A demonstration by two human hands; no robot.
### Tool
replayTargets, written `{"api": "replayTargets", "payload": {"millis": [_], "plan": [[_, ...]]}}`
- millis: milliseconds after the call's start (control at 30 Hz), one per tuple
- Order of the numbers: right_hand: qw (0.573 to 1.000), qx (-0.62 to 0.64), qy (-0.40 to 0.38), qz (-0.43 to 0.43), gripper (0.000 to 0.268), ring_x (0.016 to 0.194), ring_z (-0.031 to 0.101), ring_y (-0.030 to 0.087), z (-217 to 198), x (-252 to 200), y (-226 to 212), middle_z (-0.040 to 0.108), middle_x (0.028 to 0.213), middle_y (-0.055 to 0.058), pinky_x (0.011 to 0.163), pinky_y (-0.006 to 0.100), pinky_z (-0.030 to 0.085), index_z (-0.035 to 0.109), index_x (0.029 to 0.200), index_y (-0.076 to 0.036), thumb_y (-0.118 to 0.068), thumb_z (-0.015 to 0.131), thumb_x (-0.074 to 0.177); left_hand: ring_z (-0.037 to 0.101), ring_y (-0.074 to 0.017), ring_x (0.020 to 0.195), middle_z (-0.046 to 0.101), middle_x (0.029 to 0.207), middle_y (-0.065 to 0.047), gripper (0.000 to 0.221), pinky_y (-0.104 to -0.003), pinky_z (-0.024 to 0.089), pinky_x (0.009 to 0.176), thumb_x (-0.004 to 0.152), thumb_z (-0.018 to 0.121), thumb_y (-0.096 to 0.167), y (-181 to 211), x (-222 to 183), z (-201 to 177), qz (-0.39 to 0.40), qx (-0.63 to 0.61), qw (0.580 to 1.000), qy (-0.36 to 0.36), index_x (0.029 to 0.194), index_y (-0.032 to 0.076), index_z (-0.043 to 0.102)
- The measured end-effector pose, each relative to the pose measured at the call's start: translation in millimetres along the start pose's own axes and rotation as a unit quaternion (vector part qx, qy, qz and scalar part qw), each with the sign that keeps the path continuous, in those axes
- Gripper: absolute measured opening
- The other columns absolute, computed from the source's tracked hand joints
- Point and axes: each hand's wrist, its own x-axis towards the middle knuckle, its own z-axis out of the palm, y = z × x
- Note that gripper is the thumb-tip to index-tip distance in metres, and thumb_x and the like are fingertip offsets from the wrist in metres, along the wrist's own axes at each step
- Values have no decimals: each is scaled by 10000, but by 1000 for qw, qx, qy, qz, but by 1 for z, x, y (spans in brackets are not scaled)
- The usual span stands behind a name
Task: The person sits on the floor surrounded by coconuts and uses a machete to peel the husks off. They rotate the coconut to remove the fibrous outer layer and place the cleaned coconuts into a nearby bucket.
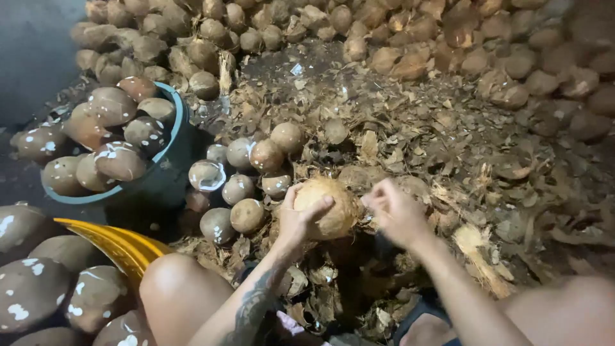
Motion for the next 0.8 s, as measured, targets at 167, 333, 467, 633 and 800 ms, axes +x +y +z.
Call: {"api": "replayTargets", "payload": {"millis": [167,333,467,633,800], "plan": [[982,16,2,-190,598,933,745,351,23,-18,-44,708,1019,155,813,446,606,576,1371,-56,-405,779,930,715,-303,1115,651,1227,-191,756,-630,600,613,691,994,237,-1,7,9,-119,-186,975,5,1324,200,582],[984,20,30,-175,55,716,657,298,52,-23,0,568,755,40,652,408,554,666,958,-134,-165,711,960,700,-330,1028,633,1110,-212,671,-560,581,680,618,1013,246,-8,1,23,-119,-180,976,43,1196,153,685],[980,18,63,-189,132,721,654,314,83,-25,31,603,768,62,650,407,553,617,904,-122,-180,673,1008,680,-307,1160,711,1138,-143,639,-762,526,584,690,1012,343,-82,51,23,-141,-170,975,17,1215,173,690],[993,-14,41,113,90,864,731,472,38,-8,3,736,853,234,752,588,550,566,985,-39,-10,610,912,676,-371,1211,676,1218,-211,627,-661,548,579,666,985,366,-56,32,22,-131,-160,976,65,1191,153,715],[939,-117,-71,316,253,1080,735,468,35,16,40,769,966,234,1043,608,469,444,1152,-168,-416,441,1101,684,-432,1160,649,1190,-251,662,-627,591,598,623,974,312,10,-15,32,-128,-170,976,54,1208,131,723]]}}
